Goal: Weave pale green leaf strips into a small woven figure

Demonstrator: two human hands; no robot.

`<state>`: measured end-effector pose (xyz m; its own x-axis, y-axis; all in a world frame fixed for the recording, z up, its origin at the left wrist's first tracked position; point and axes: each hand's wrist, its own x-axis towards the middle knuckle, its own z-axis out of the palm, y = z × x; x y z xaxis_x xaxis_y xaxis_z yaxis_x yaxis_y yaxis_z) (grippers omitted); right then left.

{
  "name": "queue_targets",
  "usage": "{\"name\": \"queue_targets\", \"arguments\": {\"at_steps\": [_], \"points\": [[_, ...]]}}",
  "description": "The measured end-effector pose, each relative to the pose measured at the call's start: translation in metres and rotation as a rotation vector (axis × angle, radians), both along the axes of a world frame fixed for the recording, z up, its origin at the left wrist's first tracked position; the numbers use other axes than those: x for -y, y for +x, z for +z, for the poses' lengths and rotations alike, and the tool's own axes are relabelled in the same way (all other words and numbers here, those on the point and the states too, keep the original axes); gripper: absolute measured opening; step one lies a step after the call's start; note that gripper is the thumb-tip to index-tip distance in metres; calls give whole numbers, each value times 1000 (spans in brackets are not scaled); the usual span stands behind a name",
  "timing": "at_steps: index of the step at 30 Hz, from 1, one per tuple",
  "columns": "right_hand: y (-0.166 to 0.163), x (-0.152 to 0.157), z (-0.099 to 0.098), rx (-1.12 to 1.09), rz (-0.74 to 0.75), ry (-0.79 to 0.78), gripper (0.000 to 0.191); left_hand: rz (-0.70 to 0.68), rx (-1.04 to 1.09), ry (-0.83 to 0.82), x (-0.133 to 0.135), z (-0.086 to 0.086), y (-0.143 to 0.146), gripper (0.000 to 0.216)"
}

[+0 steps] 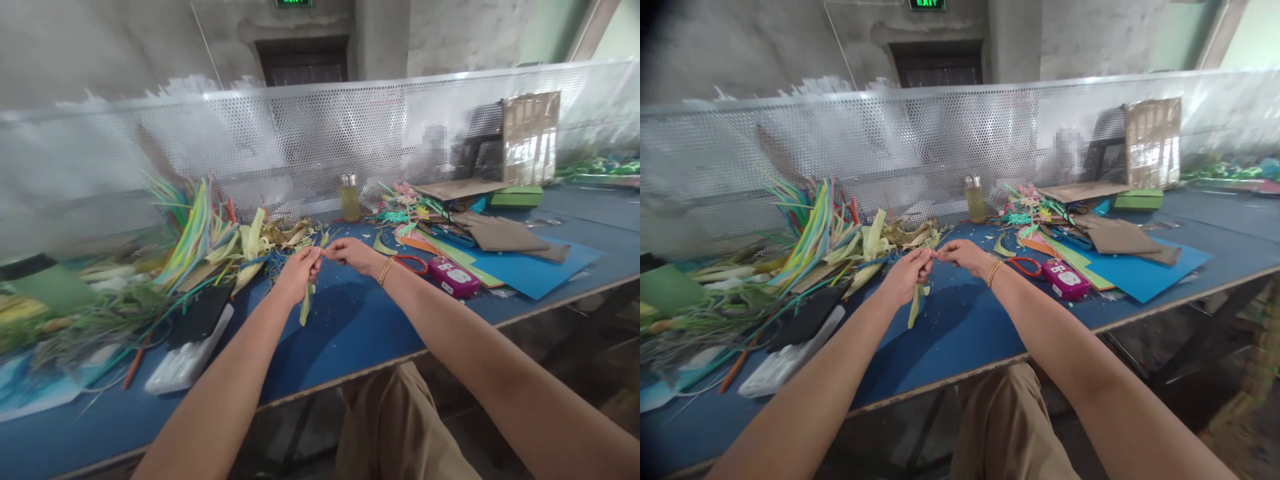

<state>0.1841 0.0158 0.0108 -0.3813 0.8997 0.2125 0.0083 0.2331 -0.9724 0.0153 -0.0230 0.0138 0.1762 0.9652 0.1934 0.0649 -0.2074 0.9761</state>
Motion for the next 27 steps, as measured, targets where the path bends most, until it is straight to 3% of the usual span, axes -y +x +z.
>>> {"name": "queue_targets", "arguments": {"at_steps": [4,9,13,18,22,24,27], "points": [[-13,4,-2,-29,-77,113,24,306,-291,168,-4,-1,-3,27],[-21,3,-8,-76,-76,191,23,454,-646,312,-1,3,-5,30],[-24,-1,-14,-187,-81,119,22,365,-556,218,-1,2,-4,30],[-18,-7,-13,-210,-91,66,18,137,-194,-75,1,3,0,26],[-10,-11,-11,-189,-104,15,16,58,-38,-273,5,9,0,28],[-8,-12,-9,-168,-101,8,15,60,-38,-284,4,9,-2,27],[-6,-12,-8,-146,-99,10,14,105,-100,-170,-1,6,-7,24]]}}
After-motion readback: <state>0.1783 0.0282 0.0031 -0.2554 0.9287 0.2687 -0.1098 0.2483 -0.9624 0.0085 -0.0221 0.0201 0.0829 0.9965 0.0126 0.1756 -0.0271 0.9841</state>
